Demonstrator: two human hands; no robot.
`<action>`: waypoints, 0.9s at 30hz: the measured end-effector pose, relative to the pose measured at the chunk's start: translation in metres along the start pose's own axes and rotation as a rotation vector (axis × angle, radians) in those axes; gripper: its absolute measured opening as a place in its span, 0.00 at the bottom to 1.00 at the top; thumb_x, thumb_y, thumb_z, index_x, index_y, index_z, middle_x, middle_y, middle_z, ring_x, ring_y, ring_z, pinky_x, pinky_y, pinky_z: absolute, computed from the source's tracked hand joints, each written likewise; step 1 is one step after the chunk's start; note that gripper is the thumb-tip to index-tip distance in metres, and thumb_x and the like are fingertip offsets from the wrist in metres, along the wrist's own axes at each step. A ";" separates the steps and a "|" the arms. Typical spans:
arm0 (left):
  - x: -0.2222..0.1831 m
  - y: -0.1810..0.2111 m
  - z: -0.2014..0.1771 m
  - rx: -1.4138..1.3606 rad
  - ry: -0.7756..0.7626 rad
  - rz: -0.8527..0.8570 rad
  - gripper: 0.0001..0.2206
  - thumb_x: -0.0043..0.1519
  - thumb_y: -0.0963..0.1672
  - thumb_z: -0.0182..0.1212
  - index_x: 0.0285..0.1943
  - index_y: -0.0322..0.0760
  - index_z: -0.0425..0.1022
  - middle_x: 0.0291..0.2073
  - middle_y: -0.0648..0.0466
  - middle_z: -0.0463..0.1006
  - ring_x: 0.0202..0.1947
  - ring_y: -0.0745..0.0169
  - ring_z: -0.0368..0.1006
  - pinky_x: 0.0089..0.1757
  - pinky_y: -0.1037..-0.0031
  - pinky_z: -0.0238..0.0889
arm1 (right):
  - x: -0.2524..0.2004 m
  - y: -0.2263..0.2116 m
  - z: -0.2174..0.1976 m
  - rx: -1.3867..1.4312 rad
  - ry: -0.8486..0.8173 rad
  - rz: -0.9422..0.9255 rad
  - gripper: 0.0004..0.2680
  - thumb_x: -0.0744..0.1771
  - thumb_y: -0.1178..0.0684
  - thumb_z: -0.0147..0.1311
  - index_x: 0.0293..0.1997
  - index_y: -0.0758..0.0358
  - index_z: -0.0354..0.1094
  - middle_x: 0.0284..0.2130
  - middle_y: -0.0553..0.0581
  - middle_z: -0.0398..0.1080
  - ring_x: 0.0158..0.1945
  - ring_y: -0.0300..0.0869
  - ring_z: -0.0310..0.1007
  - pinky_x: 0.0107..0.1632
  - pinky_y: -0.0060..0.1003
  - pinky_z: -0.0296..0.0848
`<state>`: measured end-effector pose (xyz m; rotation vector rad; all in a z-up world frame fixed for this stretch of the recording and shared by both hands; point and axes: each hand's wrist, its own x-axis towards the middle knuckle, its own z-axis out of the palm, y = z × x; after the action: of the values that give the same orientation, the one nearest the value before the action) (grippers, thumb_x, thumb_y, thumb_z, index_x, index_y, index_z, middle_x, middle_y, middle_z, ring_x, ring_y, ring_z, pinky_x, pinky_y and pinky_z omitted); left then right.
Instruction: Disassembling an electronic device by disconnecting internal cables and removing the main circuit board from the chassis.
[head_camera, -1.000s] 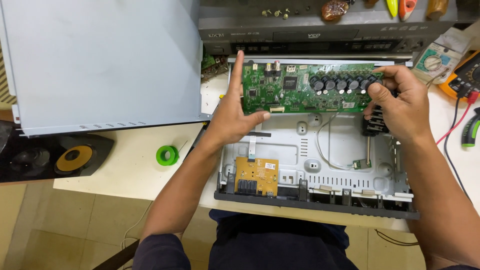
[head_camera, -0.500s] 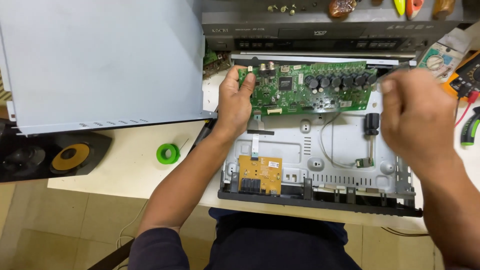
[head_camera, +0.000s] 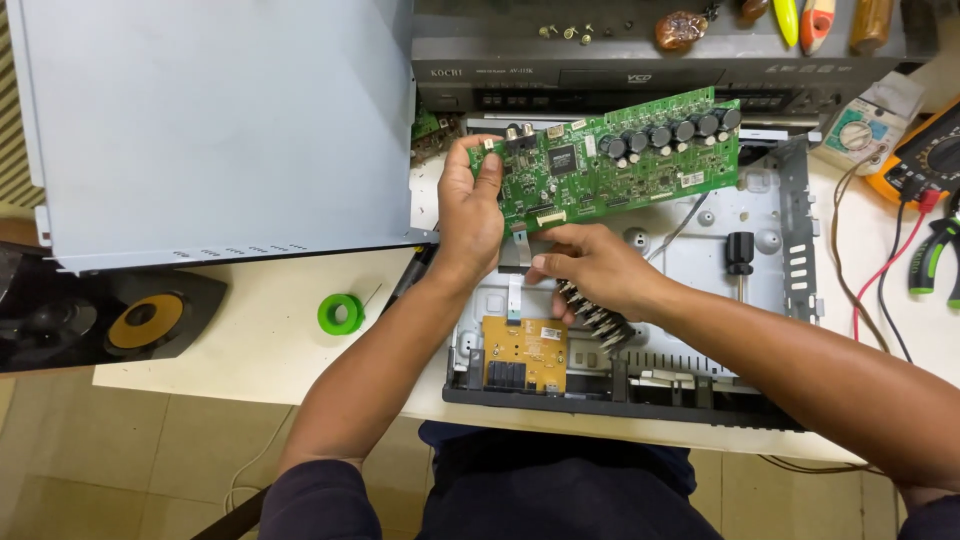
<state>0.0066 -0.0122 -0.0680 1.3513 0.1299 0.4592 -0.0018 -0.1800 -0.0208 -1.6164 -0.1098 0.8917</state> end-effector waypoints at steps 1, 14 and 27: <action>0.001 -0.002 -0.001 0.000 0.001 -0.001 0.07 0.74 0.40 0.44 0.55 0.40 0.68 0.41 0.56 0.70 0.48 0.66 0.64 0.55 0.65 0.59 | 0.005 0.007 0.000 0.000 -0.001 0.002 0.18 0.67 0.62 0.52 0.66 0.76 0.61 0.35 0.75 0.75 0.17 0.52 0.74 0.15 0.46 0.76; 0.001 -0.006 -0.003 -0.036 0.013 0.018 0.07 0.74 0.41 0.45 0.56 0.41 0.69 0.42 0.56 0.68 0.49 0.67 0.62 0.56 0.64 0.58 | 0.010 0.010 0.023 0.220 0.058 -0.122 0.10 0.71 0.56 0.53 0.38 0.77 0.73 0.22 0.73 0.73 0.14 0.47 0.71 0.14 0.38 0.74; -0.001 0.007 0.000 -0.038 0.008 -0.001 0.08 0.73 0.41 0.45 0.57 0.38 0.69 0.39 0.57 0.70 0.46 0.68 0.66 0.54 0.68 0.62 | 0.008 0.021 0.036 0.188 0.168 -0.251 0.10 0.72 0.57 0.51 0.41 0.78 0.74 0.22 0.70 0.73 0.17 0.45 0.74 0.17 0.37 0.77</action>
<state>0.0037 -0.0116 -0.0617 1.3119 0.1275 0.4643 -0.0263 -0.1523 -0.0421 -1.4574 -0.1053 0.5539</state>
